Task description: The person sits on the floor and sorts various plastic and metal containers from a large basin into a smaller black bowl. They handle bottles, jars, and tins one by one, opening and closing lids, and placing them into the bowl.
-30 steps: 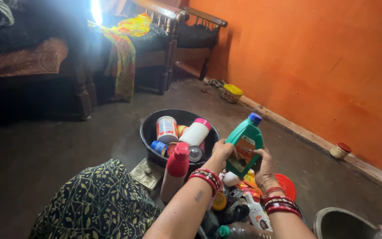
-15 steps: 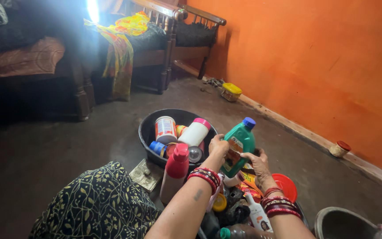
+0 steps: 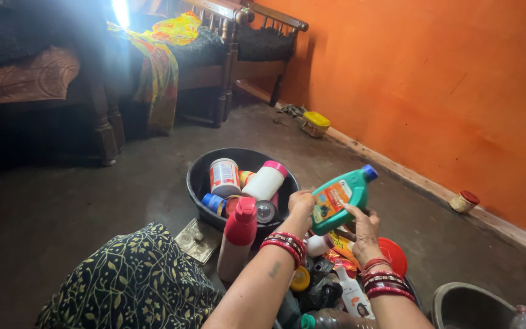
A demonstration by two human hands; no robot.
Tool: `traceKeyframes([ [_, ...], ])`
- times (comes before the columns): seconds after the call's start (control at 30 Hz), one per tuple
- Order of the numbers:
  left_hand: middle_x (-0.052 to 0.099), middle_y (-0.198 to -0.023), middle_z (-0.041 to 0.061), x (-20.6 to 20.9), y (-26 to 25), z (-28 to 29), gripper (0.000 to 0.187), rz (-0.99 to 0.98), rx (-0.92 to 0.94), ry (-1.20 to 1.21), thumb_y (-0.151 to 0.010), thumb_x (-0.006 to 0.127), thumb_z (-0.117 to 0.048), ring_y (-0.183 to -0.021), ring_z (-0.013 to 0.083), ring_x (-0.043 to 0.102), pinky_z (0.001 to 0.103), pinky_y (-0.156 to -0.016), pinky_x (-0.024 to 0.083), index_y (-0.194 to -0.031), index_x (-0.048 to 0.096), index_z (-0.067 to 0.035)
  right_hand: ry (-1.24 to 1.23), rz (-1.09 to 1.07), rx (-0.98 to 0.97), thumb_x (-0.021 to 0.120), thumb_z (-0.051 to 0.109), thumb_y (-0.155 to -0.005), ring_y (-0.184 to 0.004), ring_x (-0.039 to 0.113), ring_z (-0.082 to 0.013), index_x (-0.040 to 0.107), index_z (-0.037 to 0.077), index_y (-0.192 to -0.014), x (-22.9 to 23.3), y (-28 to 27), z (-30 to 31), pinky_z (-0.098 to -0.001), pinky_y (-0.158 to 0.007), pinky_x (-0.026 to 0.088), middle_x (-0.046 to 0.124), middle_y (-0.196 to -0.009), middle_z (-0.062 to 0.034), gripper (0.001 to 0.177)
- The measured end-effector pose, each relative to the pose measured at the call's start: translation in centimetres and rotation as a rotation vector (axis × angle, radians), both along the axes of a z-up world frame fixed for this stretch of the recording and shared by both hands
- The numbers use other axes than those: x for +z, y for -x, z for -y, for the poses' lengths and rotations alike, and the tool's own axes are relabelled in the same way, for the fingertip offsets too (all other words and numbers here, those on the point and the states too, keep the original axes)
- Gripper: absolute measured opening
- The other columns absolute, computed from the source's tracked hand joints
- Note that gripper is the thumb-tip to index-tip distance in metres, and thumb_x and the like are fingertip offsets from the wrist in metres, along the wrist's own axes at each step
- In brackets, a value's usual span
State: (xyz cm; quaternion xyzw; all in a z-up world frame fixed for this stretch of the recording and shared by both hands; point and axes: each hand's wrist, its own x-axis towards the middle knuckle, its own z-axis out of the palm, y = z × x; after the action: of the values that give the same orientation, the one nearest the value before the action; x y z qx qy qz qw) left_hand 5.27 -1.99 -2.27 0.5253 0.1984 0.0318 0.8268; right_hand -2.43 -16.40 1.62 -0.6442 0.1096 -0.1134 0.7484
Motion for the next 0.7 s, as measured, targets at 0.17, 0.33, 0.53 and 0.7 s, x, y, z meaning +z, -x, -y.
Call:
traceKeyframes([
  [0.17,0.075,-0.116,0.015,0.3,0.1,1.0,0.039,-0.019,-0.048,-0.05,-0.079,0.067,0.004,-0.102,0.0252,0.075,0.038,-0.085,0.06,-0.116,0.076,-0.006,0.011,0.036,-0.04,0.082,0.027,-0.071,-0.089,0.07,-0.0318,0.048,0.005,-0.132,0.0,0.5,0.4,-0.049,-0.063,0.065,0.063,-0.109,-0.0146,0.073],
  [0.33,0.073,-0.118,0.017,0.3,0.0,2.5,0.047,0.016,-0.101,0.113,-0.079,0.066,0.007,-0.1,0.0291,0.075,0.043,-0.081,0.063,-0.125,0.07,-0.003,0.038,0.066,-0.07,0.081,0.028,-0.072,-0.084,0.069,-0.0298,0.051,0.003,-0.128,0.8,1.3,1.0,-0.0446,-0.06,0.063,0.063,-0.106,-0.0134,0.069],
  [0.53,0.071,-0.118,0.025,-0.3,-0.3,4.2,0.047,0.082,-0.235,0.139,-0.082,0.062,0.005,-0.1,0.0367,0.074,0.049,-0.075,0.062,-0.129,0.065,0.004,0.047,0.087,-0.096,0.079,0.033,-0.075,-0.082,0.068,-0.0261,0.056,0.005,-0.124,1.5,1.8,3.3,-0.042,-0.062,0.06,0.065,-0.105,-0.0108,0.06],
  [0.7,0.068,-0.119,0.019,0.1,0.9,7.8,0.049,0.116,-0.21,0.225,-0.081,0.063,0.008,-0.107,0.0357,0.071,0.048,-0.08,0.062,-0.128,0.058,-0.004,0.064,0.164,-0.169,0.079,0.037,-0.081,-0.087,0.066,-0.0228,0.063,0.002,-0.121,0.3,2.3,6.8,-0.0384,-0.072,0.057,0.068,-0.106,-0.0111,0.055],
])
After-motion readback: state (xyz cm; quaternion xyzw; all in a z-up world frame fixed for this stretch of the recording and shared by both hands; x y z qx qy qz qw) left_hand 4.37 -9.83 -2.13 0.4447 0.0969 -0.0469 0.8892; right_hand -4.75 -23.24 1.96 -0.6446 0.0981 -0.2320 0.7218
